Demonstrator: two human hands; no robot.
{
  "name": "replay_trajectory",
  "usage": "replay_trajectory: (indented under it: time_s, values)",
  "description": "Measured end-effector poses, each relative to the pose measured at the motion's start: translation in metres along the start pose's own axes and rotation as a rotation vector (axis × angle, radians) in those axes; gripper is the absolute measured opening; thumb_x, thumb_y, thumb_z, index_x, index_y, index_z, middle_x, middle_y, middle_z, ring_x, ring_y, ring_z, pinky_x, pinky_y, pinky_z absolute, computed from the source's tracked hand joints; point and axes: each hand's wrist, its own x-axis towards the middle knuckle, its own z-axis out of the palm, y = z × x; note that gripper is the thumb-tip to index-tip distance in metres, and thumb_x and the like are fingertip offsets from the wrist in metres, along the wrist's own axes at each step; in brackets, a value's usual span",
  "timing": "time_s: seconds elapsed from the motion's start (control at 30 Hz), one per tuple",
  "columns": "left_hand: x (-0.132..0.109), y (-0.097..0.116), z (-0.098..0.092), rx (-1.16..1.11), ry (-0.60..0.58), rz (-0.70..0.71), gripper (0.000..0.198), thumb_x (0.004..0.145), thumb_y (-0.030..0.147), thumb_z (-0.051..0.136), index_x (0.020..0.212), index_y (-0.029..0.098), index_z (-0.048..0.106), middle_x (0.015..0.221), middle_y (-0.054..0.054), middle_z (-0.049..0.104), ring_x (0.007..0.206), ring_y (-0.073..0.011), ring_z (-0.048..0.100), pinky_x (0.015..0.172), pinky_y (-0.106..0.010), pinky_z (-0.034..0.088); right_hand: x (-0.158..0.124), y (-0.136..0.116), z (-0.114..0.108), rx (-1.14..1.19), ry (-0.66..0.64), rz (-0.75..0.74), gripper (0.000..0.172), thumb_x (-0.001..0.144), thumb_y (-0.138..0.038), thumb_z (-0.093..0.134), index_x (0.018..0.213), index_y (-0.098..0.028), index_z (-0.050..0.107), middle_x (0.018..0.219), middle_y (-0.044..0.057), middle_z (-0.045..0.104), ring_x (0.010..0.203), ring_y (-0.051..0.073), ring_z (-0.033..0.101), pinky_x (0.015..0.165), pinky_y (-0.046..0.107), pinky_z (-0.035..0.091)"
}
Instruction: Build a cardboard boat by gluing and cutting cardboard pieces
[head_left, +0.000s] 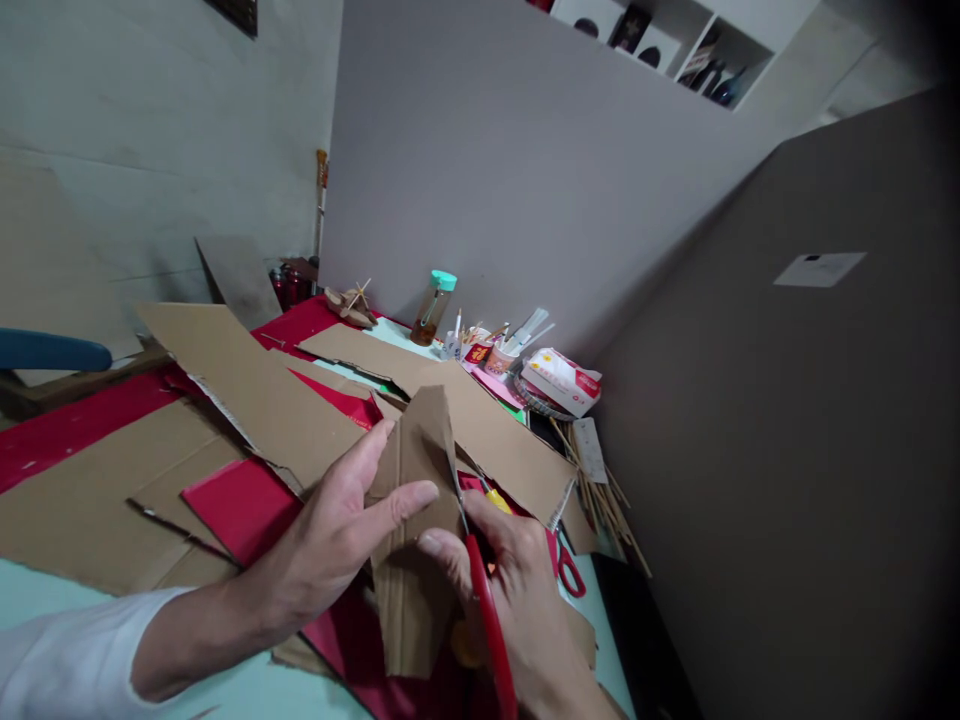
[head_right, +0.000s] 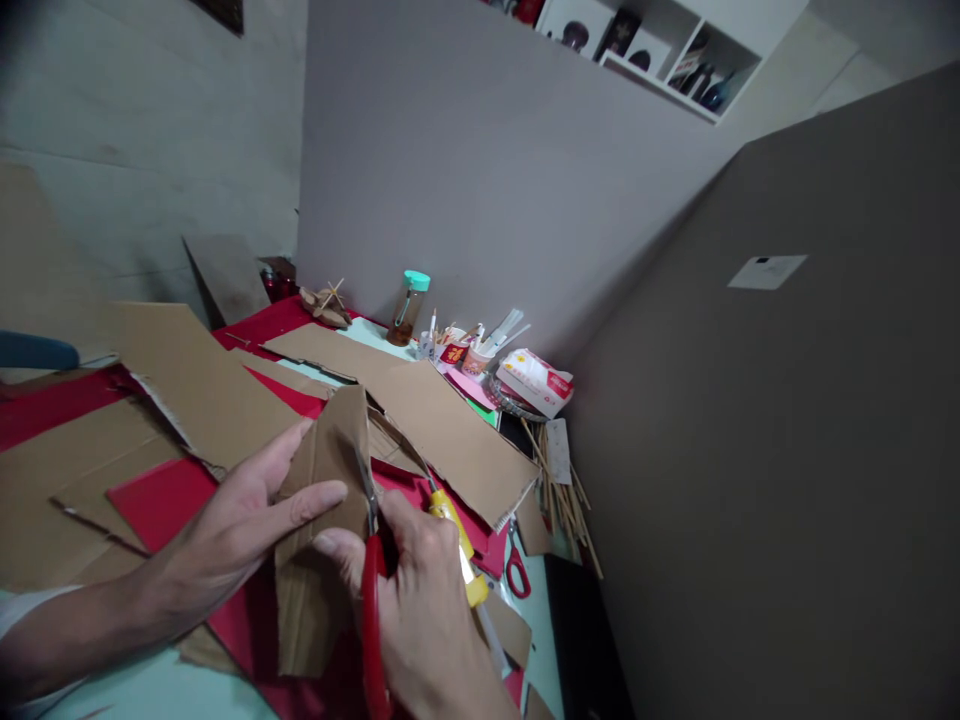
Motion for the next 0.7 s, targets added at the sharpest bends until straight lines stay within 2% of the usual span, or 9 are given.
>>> replay_trajectory:
  time_s: [0.17,0.23,0.33,0.47,0.6,0.7]
  values:
    - [-0.001,0.004,-0.003,-0.149,-0.019,-0.045,0.041,0.09,0.035,0.071,0.128,0.027,0.058,0.132,-0.003,0.069,0.122,-0.0228,0.063,0.1,-0.027,0.05,-0.001,-0.001,0.004,0.032,-0.042,0.035,0.041,0.094,-0.049,0.06,0.069,-0.019,0.05,0.061,-0.007,0.039,0.058,0.009,0.03,0.052,0.022,0.026]
    - [0.001,0.005,-0.006,-0.238,-0.005,-0.058,0.027,0.093,0.034,0.068,0.119,0.027,0.06,0.119,-0.001,0.074,0.105,-0.0194,0.07,0.089,-0.026,0.055,-0.002,-0.001,0.006,0.004,-0.065,0.052,0.04,0.094,-0.051,0.062,0.071,-0.019,0.052,0.062,-0.007,0.043,0.059,0.009,0.034,0.054,0.023,0.027]
    - [0.005,0.003,-0.009,-0.289,0.021,-0.049,0.016,0.093,0.031,0.067,0.107,0.026,0.061,0.099,0.002,0.077,0.084,-0.0153,0.071,0.075,-0.024,0.057,-0.003,-0.002,0.007,0.02,-0.088,0.05,0.035,0.092,-0.051,0.065,0.078,-0.019,0.061,0.068,-0.006,0.055,0.063,0.01,0.042,0.058,0.022,0.033]
    - [0.007,-0.006,-0.012,-0.236,-0.048,0.001,0.017,0.095,0.031,0.065,0.111,0.026,0.063,0.104,0.001,0.076,0.089,-0.0161,0.071,0.082,-0.026,0.056,-0.002,-0.002,0.004,0.002,-0.11,0.058,0.025,0.089,-0.045,0.071,0.101,-0.024,0.066,0.076,-0.005,0.064,0.066,0.012,0.05,0.063,0.023,0.038]
    - [0.005,-0.011,-0.013,-0.186,-0.119,0.026,0.018,0.097,0.031,0.063,0.115,0.027,0.063,0.11,0.0,0.075,0.102,-0.0182,0.07,0.087,-0.027,0.055,-0.001,-0.004,0.001,-0.013,-0.098,0.102,0.047,0.085,-0.044,0.075,0.127,-0.029,0.059,0.098,-0.002,0.071,0.079,0.017,0.059,0.073,0.027,0.042]
    - [0.004,-0.009,-0.012,-0.17,-0.131,0.019,0.018,0.098,0.031,0.061,0.115,0.026,0.063,0.11,0.0,0.075,0.102,-0.0185,0.07,0.089,-0.028,0.055,-0.001,-0.004,0.002,0.062,-0.097,0.119,0.064,0.082,-0.047,0.077,0.137,-0.03,0.049,0.089,-0.003,0.071,0.073,0.018,0.06,0.067,0.027,0.043]
